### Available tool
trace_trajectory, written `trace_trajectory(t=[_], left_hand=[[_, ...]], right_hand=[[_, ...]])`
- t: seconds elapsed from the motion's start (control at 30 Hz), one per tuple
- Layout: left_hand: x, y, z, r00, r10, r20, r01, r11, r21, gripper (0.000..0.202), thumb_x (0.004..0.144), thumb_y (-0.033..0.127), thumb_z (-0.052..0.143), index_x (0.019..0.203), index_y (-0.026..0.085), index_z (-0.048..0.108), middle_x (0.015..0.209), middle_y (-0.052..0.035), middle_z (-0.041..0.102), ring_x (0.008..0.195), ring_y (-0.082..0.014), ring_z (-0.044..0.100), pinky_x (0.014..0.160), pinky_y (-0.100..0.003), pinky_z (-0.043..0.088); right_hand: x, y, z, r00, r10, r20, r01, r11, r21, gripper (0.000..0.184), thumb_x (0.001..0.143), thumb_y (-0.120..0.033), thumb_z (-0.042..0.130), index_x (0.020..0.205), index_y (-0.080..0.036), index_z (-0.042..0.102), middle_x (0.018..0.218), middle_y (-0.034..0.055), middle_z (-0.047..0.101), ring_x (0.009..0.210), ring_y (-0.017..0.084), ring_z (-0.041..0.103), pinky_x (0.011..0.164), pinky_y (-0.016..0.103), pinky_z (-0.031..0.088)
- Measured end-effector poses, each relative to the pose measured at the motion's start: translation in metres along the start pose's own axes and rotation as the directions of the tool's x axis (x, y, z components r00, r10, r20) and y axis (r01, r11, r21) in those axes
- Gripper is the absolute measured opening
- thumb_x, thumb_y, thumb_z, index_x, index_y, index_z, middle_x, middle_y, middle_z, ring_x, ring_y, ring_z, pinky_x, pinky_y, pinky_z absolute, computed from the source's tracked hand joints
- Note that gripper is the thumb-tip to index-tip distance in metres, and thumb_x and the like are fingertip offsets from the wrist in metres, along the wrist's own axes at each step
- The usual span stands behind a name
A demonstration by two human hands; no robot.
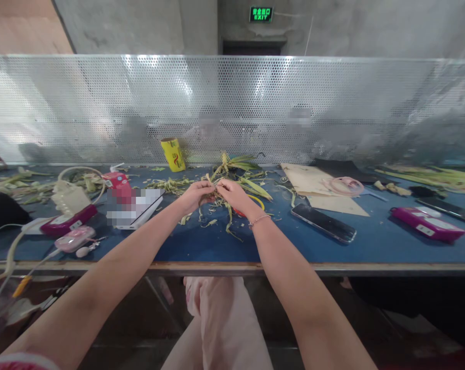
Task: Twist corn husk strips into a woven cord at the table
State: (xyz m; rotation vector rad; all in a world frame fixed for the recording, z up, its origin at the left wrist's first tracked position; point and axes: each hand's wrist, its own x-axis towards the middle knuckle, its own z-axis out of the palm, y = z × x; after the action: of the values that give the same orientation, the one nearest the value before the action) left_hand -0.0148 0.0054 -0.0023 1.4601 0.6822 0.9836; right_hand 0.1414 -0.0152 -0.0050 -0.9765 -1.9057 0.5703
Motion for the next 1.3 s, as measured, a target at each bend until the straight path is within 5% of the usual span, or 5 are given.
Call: trace_trajectory(t=[0.47, 0.63, 0.77, 0.97, 1.3], left_hand=[[0.002, 0.004, 0.001, 0.992, -0.037, -0.121, 0.044, 0.998, 0.054, 0.009, 0.059, 0.019, 0.059, 0.064, 0.014, 0.053, 0.053, 0.0035, 0.049, 0.047, -0.0050, 0.045, 0.049, -0.019, 0.039], [0.010, 0.000, -0.018, 0.957, 0.042, -0.288, -0.023, 0.997, 0.068, 0.013, 0.059, 0.021, 0.060, 0.061, 0.016, 0.049, 0.051, 0.0050, 0.044, 0.044, -0.0042, 0.041, 0.043, -0.017, 0.034], [0.017, -0.008, -0.034, 0.900, 0.032, -0.434, 0.033, 0.989, 0.142, 0.011, 0.059, 0.020, 0.059, 0.061, 0.017, 0.049, 0.049, 0.0057, 0.041, 0.042, -0.0045, 0.039, 0.043, -0.018, 0.034], [0.019, -0.013, -0.039, 0.894, -0.060, -0.445, 0.117, 0.988, 0.102, 0.012, 0.060, 0.018, 0.059, 0.061, 0.017, 0.047, 0.046, 0.0062, 0.039, 0.039, -0.0051, 0.038, 0.042, -0.019, 0.032], [0.021, -0.014, -0.043, 0.882, -0.063, -0.466, 0.115, 0.990, 0.085, 0.013, 0.061, 0.018, 0.060, 0.064, 0.017, 0.048, 0.047, 0.0058, 0.041, 0.039, -0.0048, 0.036, 0.041, -0.019, 0.031]], right_hand=[[-0.001, 0.000, 0.006, 0.999, 0.048, 0.015, -0.048, 0.999, 0.023, 0.024, 0.083, -0.037, 0.039, 0.068, -0.019, 0.043, 0.055, -0.0055, 0.039, 0.050, 0.009, 0.036, 0.053, 0.023, 0.030], [0.004, 0.014, 0.005, 0.990, 0.057, -0.128, -0.083, 0.976, -0.203, 0.024, 0.084, -0.033, 0.039, 0.073, -0.017, 0.053, 0.064, -0.0006, 0.050, 0.061, 0.013, 0.046, 0.061, 0.026, 0.036], [0.007, 0.035, 0.008, 0.995, 0.095, 0.026, -0.074, 0.895, -0.439, 0.013, 0.077, -0.020, 0.050, 0.083, -0.014, 0.061, 0.088, 0.0086, 0.060, 0.079, 0.016, 0.054, 0.075, 0.028, 0.041], [0.006, 0.051, 0.014, 0.974, 0.166, 0.153, -0.027, 0.759, -0.651, 0.030, 0.076, -0.021, 0.057, 0.105, -0.016, 0.060, 0.110, 0.0126, 0.057, 0.104, 0.022, 0.052, 0.090, 0.032, 0.039], [0.007, 0.044, 0.005, 0.971, 0.194, 0.142, -0.094, 0.851, -0.516, 0.027, 0.077, -0.014, 0.049, 0.101, -0.015, 0.062, 0.107, 0.0099, 0.063, 0.097, 0.019, 0.058, 0.085, 0.028, 0.043]])
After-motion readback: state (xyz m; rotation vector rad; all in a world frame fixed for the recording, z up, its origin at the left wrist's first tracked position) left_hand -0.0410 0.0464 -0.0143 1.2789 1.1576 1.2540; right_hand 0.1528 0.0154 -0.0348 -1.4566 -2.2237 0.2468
